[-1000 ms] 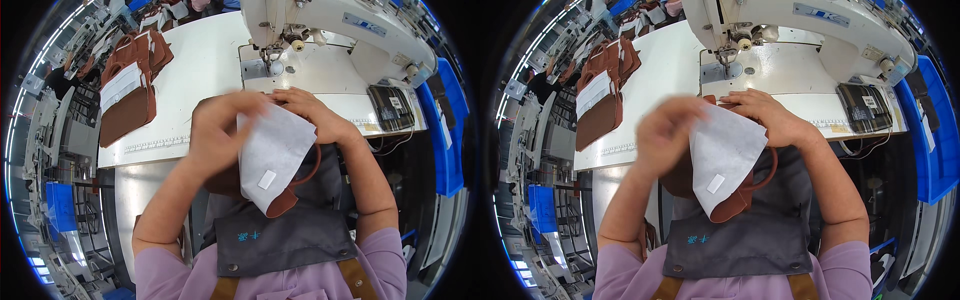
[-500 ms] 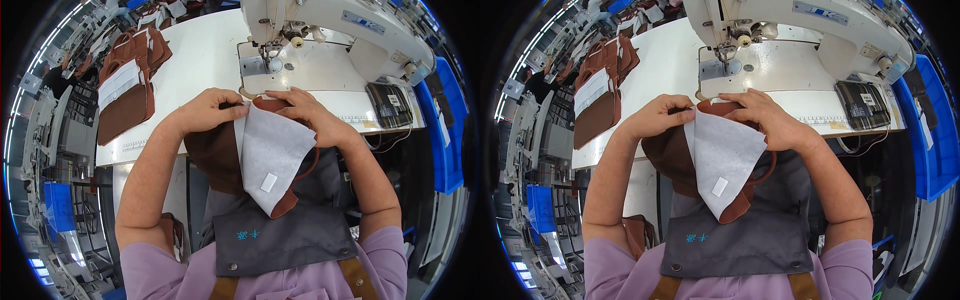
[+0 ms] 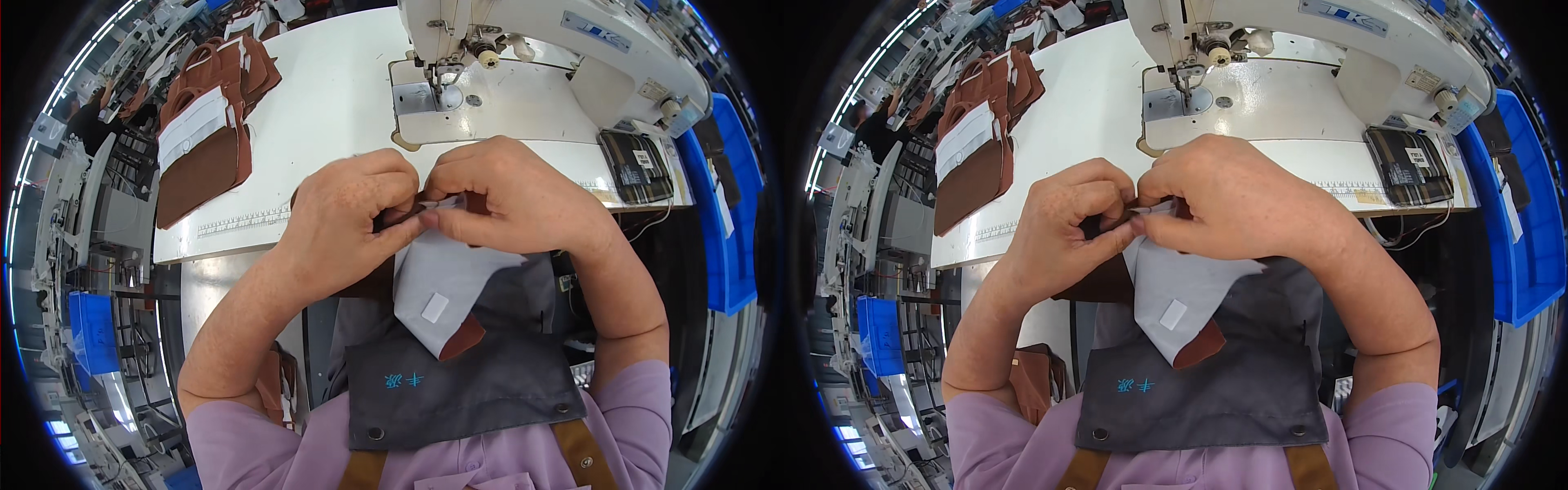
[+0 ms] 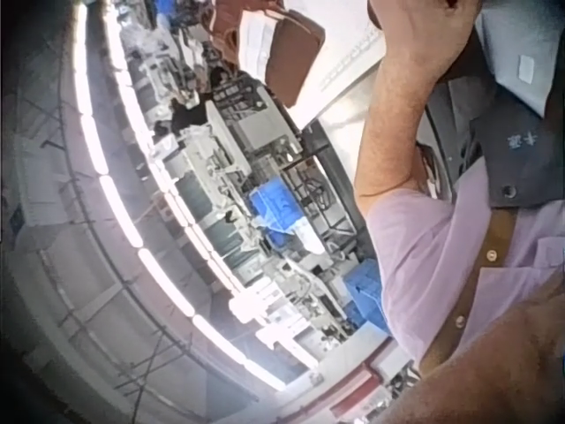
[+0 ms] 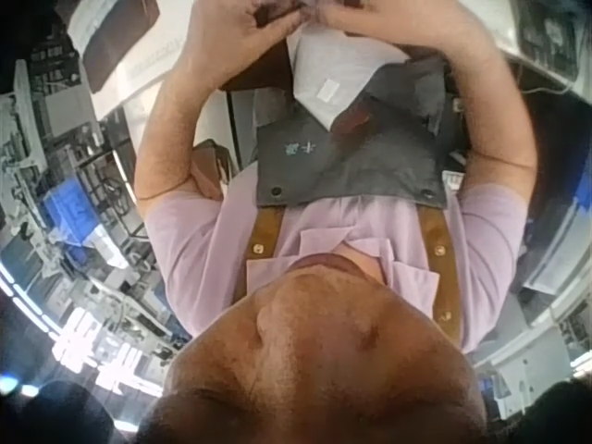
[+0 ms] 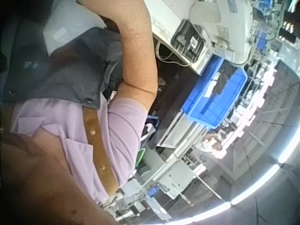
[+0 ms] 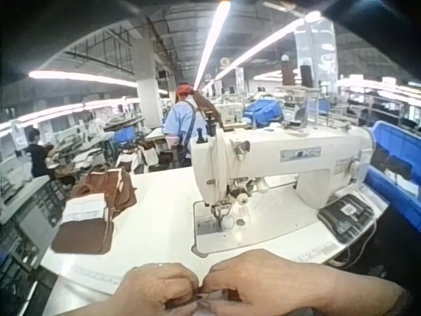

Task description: Sewing internal components and linings into leather handbags using an industrial sewing machine.

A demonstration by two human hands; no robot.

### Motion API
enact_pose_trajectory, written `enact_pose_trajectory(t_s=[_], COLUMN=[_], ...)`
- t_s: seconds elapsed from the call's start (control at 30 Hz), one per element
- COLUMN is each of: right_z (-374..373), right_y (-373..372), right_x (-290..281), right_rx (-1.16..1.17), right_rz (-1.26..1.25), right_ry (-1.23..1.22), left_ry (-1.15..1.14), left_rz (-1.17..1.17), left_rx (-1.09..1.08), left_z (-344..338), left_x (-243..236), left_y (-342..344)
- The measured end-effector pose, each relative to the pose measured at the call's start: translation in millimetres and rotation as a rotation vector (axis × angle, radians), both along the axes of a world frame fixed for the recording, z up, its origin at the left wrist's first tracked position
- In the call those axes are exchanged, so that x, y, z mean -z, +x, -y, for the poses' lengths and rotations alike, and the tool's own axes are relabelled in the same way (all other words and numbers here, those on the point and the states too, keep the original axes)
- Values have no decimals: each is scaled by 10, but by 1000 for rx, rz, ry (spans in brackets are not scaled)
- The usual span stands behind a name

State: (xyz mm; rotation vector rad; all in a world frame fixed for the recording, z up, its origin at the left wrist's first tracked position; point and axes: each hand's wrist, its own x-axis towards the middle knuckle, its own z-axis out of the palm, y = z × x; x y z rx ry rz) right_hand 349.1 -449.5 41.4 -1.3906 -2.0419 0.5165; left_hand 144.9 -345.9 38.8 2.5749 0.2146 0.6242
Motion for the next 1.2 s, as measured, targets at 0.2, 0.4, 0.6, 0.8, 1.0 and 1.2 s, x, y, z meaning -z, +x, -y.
enact_pose_trajectory(t_s=[0.2,0.4,0.6,0.8,1.0,1.2], right_z=[27,15,29,-15,-19,-22], right_y=[-67,-134,-150,-175,-189,-176], right_x=[163,239,267,249,279,246], right_rx=[104,-5,32,56,69,24], right_rz=[-267,-132,-205,-231,-238,-302], right_ry=[-237,7,-6,-36,-21,-102], left_ry=[-37,2,-142,43,-39,-288], left_rz=[-71,28,0,66,8,-90], left_rx=[-109,-30,-66,-104,-107,-69], left_z=[3,-46,19,52,-21,-122], left_x=[50,100,50,59,80,54], left_y=[-105,-149,-237,-224,-237,-313])
